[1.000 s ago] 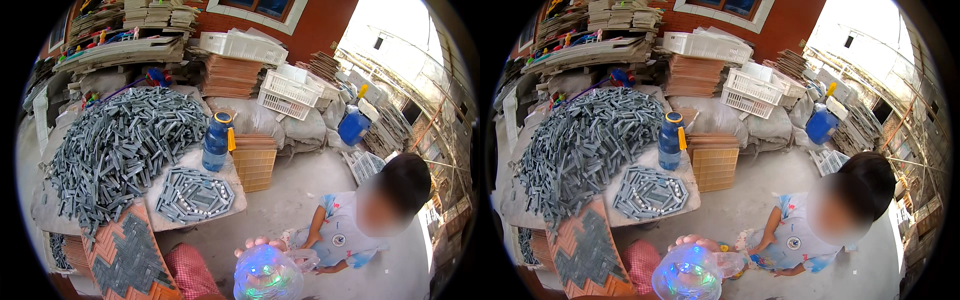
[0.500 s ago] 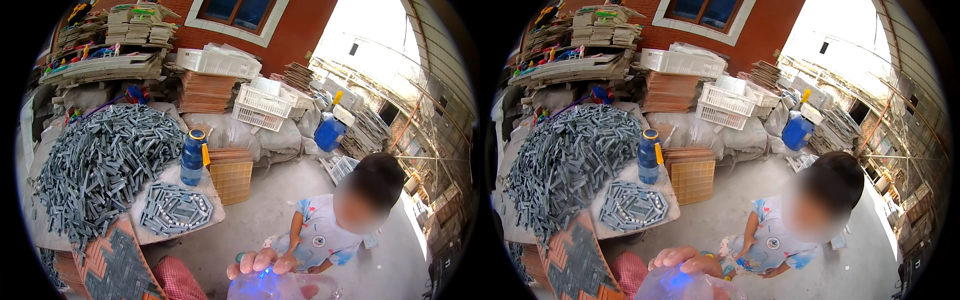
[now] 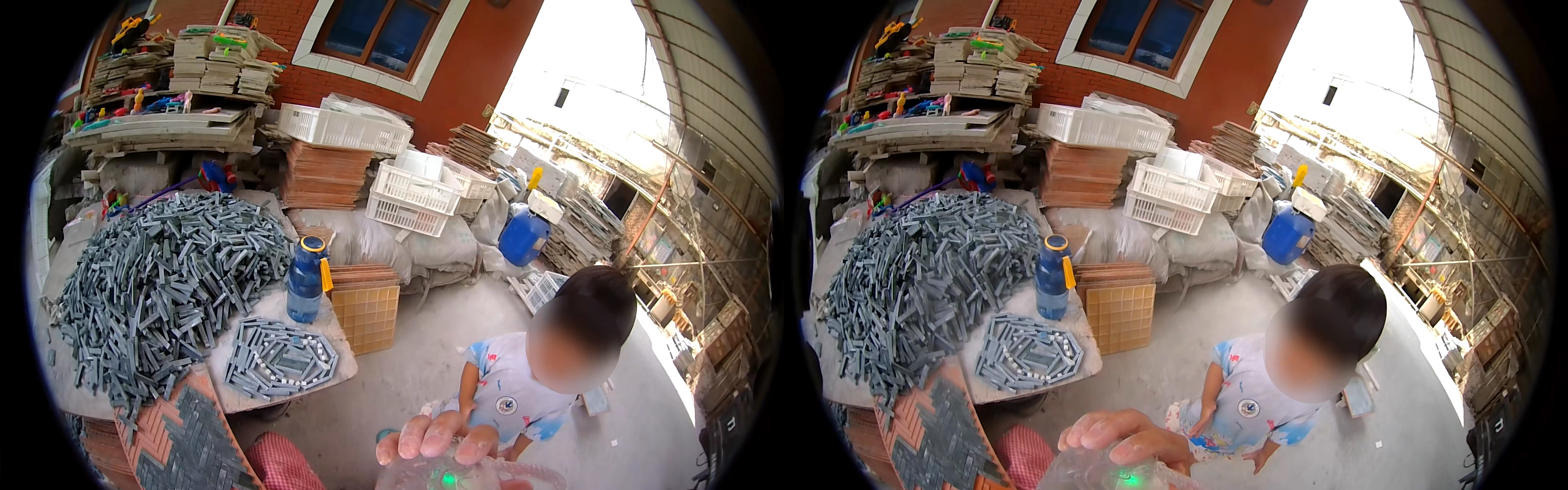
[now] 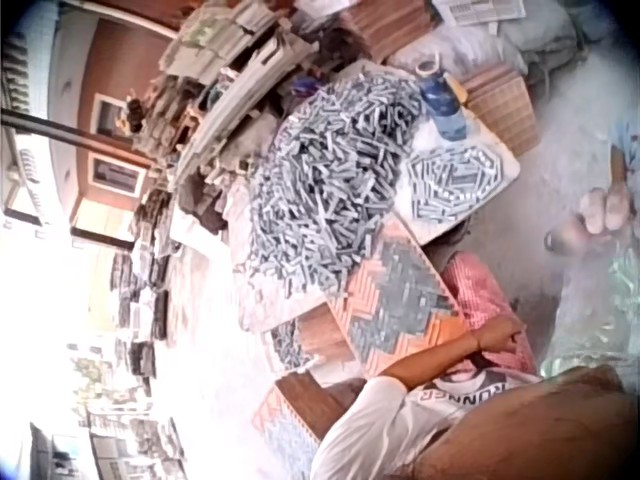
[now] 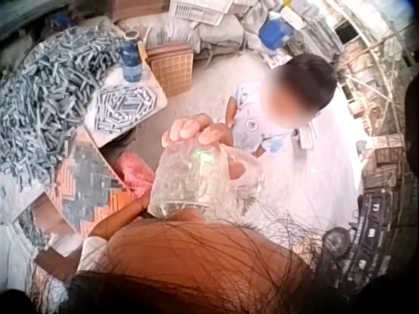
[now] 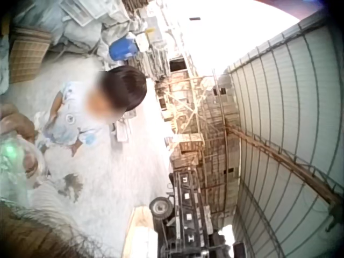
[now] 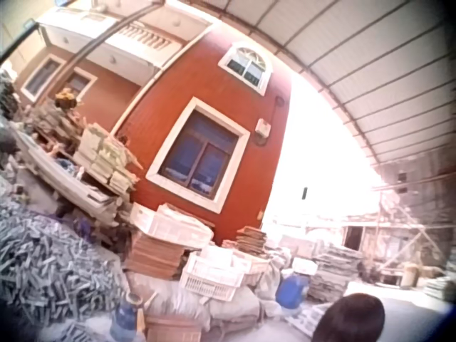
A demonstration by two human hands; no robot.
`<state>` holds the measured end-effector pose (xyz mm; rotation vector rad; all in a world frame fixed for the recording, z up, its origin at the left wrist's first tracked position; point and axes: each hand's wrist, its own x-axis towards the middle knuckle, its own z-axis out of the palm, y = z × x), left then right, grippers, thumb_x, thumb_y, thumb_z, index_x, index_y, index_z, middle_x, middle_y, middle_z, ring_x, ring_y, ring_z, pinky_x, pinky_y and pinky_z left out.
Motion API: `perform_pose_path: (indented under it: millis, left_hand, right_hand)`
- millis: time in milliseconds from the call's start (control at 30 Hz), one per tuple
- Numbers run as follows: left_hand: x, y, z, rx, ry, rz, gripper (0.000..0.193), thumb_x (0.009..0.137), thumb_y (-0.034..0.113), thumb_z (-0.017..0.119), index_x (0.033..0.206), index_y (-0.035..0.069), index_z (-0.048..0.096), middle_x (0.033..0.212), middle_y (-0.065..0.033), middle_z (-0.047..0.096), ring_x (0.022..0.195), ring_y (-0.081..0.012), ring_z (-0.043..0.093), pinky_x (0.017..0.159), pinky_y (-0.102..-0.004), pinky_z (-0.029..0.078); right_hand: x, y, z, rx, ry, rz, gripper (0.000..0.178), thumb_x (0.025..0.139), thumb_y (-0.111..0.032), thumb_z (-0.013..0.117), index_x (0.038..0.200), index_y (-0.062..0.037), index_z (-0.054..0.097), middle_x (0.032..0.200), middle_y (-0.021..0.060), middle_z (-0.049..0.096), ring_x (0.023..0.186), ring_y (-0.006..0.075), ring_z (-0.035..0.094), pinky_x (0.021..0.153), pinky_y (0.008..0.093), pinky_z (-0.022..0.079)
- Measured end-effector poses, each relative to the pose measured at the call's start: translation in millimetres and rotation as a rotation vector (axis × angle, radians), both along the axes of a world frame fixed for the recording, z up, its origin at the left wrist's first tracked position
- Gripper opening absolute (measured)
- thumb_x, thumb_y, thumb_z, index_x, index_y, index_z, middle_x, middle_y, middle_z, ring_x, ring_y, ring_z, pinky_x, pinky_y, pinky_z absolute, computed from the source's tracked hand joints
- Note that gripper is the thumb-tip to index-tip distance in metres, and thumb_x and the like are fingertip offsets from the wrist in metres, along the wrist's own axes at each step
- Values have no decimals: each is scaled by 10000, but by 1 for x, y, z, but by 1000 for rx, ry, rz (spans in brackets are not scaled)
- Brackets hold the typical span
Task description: The person arranges small grey rectangular tiles onto a patterned board, creating a herringbone design. A child is present nearby, occasionally interacting with the tiles and a water bottle.
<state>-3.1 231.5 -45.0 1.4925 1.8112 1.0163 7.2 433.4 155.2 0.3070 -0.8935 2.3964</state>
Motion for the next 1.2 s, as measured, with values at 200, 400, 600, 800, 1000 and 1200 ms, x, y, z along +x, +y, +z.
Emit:
perform_pose_path:
  millis: [200,400,600,800,1000,1200]
  left_hand:
    - [0,1,-4,8,8,-3,345,609,204,662,892,12,622,761,-181,614,739,-365,603,671,-446,478]
    - [1,0,-7,23,15,-16,413,604,197,668,968,5,630,782,-184,623,754,-361,609,687,-440,485]
    - [5,-4,-12,-15,11,-43,445,608,196,673,1008,4,634,807,-186,627,774,-356,612,703,-434,489]
    - [-2,-2,-10,-37,7,-79,425,639,218,690,1003,9,626,858,-185,623,817,-358,604,732,-428,485]
    - [0,-7,-11,-90,-18,-92,408,670,240,706,998,14,618,909,-184,618,860,-360,596,761,-422,481]
    - [-1,-4,-2,-137,-20,-143,450,680,261,721,1036,11,608,980,-206,613,911,-377,587,797,-422,476]
  right_hand:
    - [2,4,1,5,-23,-12,411,870,-393,560,1169,-113,568,1200,133,518,1109,321,456,885,516,414]
    - [5,3,-2,-2,-34,-13,408,866,-387,568,1169,-113,570,1207,129,513,1118,323,447,893,518,405]
    - [6,-3,-12,-22,-46,13,406,863,-380,577,1168,-113,572,1213,124,508,1127,325,438,902,519,397]
    - [12,-20,-34,-59,-76,68,403,859,-374,585,1168,-114,575,1220,120,502,1135,327,429,910,521,388]
    - [14,-4,-92,-401,-110,181,393,848,-388,583,1131,-115,592,1174,111,530,1112,310,455,896,499,397]
    - [29,39,-145,-540,-355,-183,468,839,-509,539,1043,-93,606,1038,119,601,964,289,554,761,454,458]
